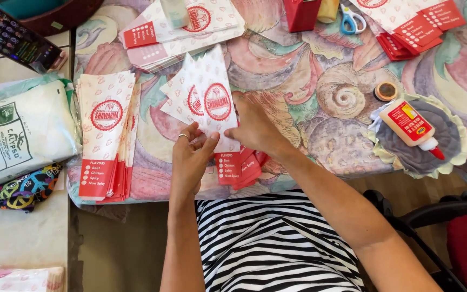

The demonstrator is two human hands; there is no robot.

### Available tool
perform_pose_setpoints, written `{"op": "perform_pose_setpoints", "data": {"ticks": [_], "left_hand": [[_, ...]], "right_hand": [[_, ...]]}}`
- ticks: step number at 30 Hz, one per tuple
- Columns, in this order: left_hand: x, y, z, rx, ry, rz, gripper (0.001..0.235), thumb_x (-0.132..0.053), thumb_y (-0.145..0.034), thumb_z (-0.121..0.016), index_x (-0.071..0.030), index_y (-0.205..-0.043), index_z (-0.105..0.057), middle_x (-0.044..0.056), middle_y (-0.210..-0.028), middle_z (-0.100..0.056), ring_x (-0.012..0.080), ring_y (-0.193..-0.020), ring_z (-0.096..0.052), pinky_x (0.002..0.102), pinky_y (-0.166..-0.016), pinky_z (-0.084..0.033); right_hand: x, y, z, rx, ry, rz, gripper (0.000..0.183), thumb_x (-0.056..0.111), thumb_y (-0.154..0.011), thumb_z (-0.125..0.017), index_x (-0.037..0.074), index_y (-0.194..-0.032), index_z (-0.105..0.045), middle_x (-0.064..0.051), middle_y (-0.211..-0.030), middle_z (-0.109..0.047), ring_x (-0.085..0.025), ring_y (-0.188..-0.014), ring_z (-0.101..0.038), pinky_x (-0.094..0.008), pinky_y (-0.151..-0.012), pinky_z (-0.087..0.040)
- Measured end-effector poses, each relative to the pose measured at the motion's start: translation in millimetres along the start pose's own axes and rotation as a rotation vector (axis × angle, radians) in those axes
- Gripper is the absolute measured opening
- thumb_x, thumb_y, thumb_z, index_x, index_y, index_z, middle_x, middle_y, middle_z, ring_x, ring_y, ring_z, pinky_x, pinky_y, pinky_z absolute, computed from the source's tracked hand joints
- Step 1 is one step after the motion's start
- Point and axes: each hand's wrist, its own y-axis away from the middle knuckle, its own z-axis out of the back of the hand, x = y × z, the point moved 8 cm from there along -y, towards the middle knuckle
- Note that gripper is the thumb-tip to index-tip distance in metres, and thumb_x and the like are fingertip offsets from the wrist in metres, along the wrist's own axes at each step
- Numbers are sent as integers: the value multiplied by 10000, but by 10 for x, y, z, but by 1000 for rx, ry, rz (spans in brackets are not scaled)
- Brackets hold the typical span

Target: Applying glue to the edges of printed paper bags and pressing them together to assemble a stack.

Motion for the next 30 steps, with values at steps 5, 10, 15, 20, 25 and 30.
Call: {"op": "perform_pose_setpoints", "data": {"ticks": [5, 10, 15, 20, 25, 30], "left_hand": [[-23, -1, -267, -29, 248, -22, 923, -355, -931, -744, 148, -1507, -227, 367, -1378, -416, 403, -1229, -517, 494, -940, -539], [701, -448, -831, 165, 1037, -16, 1029, -569, -931, -674, 76, -1565, -183, 332, -1508, -355, 457, -1389, -439, 547, -1170, -386], [925, -507, -967, 116, 1278, -128, 735, -577, -932, -707, -75, -1442, -539, 138, -1435, -551, 302, -1314, -551, 471, -1168, -426], [778, -436, -917, 106, 1262, -136, 564, -492, -937, -737, -130, -1355, -625, 108, -1394, -615, 321, -1325, -562, 529, -1167, -427], [814, -479, -836, 32, 1279, -179, 309, -366, -935, -758, -168, -1166, -707, 113, -1297, -687, 323, -1260, -619, 556, -1139, -456], [631, -416, -852, 80, 1235, -199, 582, -383, -853, -853, -129, -1304, -587, 80, -1069, -713, 260, -1019, -724, 507, -1002, -586]], "right_hand": [[642, 185, 457, -62, 553, 249, 346, 157, -831, -810, 36, -1107, -638, -240, -823, -693, -493, -849, -714, -587, -757, -576], [748, 415, 549, -72, 711, 488, 143, 188, -911, -683, 83, -819, -653, -175, -666, -679, -451, -655, -716, -571, -617, -574], [764, 670, 804, -303, 660, 643, 240, 81, -908, -716, 14, -693, -634, -137, -641, -606, -370, -645, -670, -472, -576, -561], [524, 795, 843, -298, 548, 595, 199, 92, -920, -765, -8, -760, -702, -148, -691, -659, -365, -681, -691, -456, -606, -562], [314, 987, 967, -381, 399, 688, 185, 222, -1012, -735, 64, -1099, -776, -130, -1124, -726, -334, -1024, -686, -437, -865, -542], [-48, 1050, 843, -536, 563, 778, 163, 202, -816, -903, 109, -839, -771, -38, -1144, -670, -242, -1042, -592, -415, -925, -466]]}}
